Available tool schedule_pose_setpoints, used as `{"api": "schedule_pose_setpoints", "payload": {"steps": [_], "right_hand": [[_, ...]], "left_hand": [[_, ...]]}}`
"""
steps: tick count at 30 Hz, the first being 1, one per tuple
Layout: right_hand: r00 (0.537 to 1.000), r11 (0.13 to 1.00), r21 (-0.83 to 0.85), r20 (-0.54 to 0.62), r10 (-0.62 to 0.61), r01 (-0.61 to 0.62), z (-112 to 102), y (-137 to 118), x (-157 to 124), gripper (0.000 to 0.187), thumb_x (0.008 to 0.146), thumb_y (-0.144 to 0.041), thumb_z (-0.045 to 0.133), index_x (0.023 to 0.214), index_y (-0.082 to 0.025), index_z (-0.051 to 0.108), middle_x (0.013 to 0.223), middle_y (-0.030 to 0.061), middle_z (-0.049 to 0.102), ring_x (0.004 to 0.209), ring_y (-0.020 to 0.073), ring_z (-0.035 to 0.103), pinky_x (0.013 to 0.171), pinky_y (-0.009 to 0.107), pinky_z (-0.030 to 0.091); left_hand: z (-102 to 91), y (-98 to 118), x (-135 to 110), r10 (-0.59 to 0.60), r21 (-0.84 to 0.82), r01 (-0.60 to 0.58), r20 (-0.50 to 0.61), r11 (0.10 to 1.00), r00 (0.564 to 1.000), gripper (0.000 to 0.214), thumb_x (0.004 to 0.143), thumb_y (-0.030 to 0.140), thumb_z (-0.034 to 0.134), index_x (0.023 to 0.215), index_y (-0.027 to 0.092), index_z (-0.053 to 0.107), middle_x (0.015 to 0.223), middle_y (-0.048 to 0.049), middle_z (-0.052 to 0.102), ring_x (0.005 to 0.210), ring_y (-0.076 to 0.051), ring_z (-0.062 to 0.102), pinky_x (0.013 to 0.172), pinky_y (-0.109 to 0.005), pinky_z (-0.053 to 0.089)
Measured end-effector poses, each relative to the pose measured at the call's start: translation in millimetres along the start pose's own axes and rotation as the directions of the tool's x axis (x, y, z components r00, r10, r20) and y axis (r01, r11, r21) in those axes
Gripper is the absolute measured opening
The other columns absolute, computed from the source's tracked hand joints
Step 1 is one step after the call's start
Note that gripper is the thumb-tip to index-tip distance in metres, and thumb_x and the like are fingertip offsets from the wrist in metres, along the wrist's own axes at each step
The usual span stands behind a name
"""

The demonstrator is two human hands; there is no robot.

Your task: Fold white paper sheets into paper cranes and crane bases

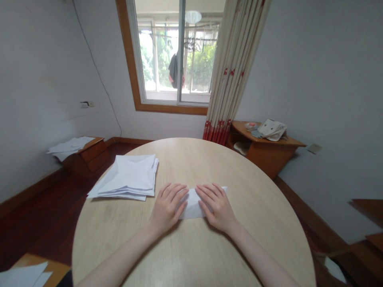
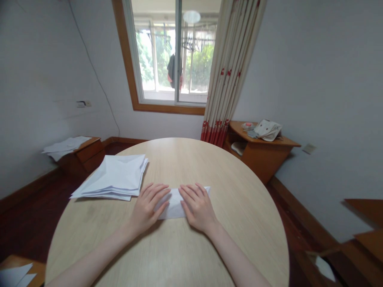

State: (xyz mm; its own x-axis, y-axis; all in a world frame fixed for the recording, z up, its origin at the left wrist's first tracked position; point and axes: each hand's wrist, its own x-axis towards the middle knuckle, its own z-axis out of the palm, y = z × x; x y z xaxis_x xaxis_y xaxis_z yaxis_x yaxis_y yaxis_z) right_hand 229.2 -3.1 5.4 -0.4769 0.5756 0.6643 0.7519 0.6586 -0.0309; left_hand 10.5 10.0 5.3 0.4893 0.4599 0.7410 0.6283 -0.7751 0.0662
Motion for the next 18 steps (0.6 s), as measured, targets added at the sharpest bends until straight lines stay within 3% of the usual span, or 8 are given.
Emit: {"api": "schedule_pose_setpoints", "payload": {"steps": [6,12,15,18], "right_hand": [[0.991,0.991,-0.121,0.116,0.065,-0.051,8.9,1.5,-4.8,0.049,0.094,-0.023,0.043,0.142,-0.019,0.041,0.142,0.0080,0.051,0.135,0.0281,0.035,0.110,0.053,0.018],[0.949,0.977,-0.181,0.275,0.156,-0.109,23.2,3.1,-11.9,0.053,0.096,-0.032,0.040,0.147,-0.019,0.034,0.154,0.0077,0.032,0.142,0.0304,0.019,0.112,0.054,0.014],[0.902,0.961,-0.209,0.356,0.246,-0.180,33.1,3.3,-15.7,0.053,0.097,-0.038,0.037,0.147,-0.018,0.035,0.156,0.0085,0.027,0.143,0.0310,0.019,0.113,0.053,0.016],[0.816,0.926,-0.251,0.444,0.369,-0.283,42.4,1.9,-18.6,0.056,0.098,-0.044,0.032,0.146,-0.015,0.037,0.155,0.0117,0.029,0.142,0.0324,0.023,0.113,0.053,0.019]], "left_hand": [[7.9,8.4,-2.4,-0.083,0.075,0.081,0.017,0.994,0.996,0.033,0.096,0.021,0.042,0.126,0.015,0.051,0.125,-0.0107,0.062,0.120,-0.025,0.052,0.110,-0.048,0.029],[21.9,5.8,-10.4,-0.162,0.070,0.151,0.181,0.986,0.970,0.039,0.095,0.025,0.043,0.131,0.012,0.048,0.134,-0.0139,0.056,0.129,-0.026,0.047,0.114,-0.052,0.027],[31.6,3.5,-17.3,-0.187,0.037,0.184,0.289,0.982,0.939,0.041,0.094,0.026,0.043,0.132,0.010,0.047,0.139,-0.0161,0.053,0.131,-0.027,0.046,0.112,-0.051,0.032],[40.0,4.2,-23.1,-0.186,-0.009,0.206,0.395,0.978,0.900,0.043,0.095,0.025,0.041,0.135,0.011,0.045,0.144,-0.0164,0.047,0.135,-0.026,0.041,0.111,-0.047,0.037]]}}
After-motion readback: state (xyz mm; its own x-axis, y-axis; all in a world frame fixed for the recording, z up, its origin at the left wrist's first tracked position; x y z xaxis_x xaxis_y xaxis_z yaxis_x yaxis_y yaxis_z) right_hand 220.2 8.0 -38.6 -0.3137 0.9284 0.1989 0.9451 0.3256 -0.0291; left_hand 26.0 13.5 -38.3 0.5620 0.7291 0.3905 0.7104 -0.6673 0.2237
